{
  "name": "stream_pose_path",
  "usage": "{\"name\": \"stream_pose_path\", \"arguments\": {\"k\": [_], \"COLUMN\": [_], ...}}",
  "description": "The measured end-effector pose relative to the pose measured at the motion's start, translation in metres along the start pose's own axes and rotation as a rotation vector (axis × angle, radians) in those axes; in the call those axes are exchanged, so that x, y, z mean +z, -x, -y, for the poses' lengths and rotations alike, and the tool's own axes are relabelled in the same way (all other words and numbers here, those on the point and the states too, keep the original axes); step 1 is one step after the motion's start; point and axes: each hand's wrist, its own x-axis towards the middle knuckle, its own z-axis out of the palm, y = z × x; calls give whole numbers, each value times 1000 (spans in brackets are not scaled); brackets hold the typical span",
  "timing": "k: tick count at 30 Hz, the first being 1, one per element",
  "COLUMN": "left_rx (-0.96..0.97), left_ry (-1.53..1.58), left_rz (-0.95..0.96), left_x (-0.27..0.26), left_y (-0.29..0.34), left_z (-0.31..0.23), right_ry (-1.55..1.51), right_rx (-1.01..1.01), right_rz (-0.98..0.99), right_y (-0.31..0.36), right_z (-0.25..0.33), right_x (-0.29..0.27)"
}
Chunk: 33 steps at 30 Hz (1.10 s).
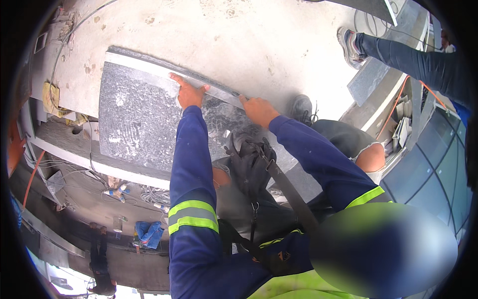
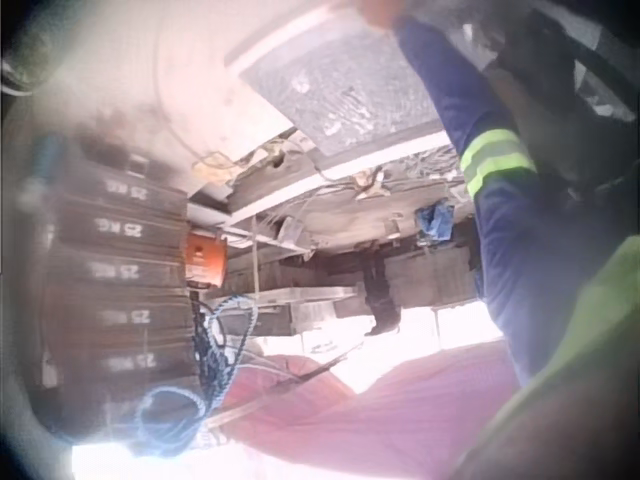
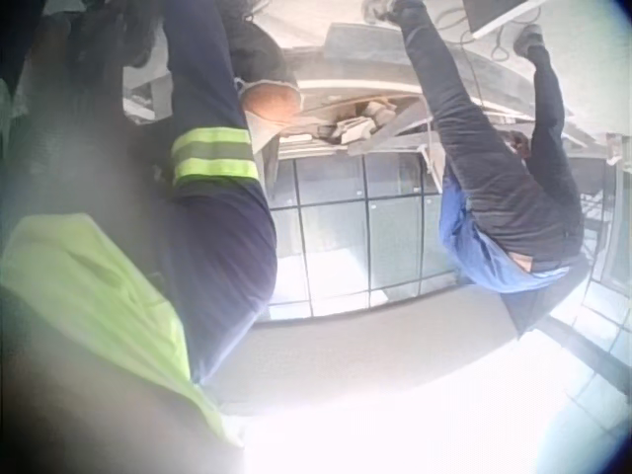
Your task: The person measures a large translucent sheet on a workbench using a tape measure and a straightedge, then uses a utility knife to score and cut the sheet along the marked line. The person repeats the measuring and cutting process on another section of the sheet.
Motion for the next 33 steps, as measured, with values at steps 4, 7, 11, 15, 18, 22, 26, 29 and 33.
{"name": "stream_pose_path", "arguments": {"k": [4, 7, 11, 15, 18, 22, 26, 29, 33], "left_rx": [-8, 60, 53, 107, 122, 122, 277, 245, 208], "left_ry": [-12, 6, 2, 1, -13, -81, -64, -109, -156], "left_rz": [26, -30, -33, -80, -64, -63, -160, -144, -90], "left_x": [1, 4, 3, 8, 17, 22, 12, 31, 30], "left_y": [5, 7, 4, -2, -5, -14, -64, -67, -47], "left_z": [-2, 6, 15, 24, 9, 15, 83, 69, 34], "right_ry": [-26, -65, -104, -217, -257, -358, -294, -177, 130], "right_rx": [46, 27, -88, -187, -164, -117, -59, 15, 304], "right_rz": [53, 27, -34, -176, -293, -356, -195, -98, 259], "right_y": [9, 10, 5, -11, -29, -19, 51, 146, 342], "right_z": [-1, -10, -24, -21, -16, -17, -67, -144, -264], "right_x": [7, 12, 24, 12, 37, 65, 100, 154, 219]}}
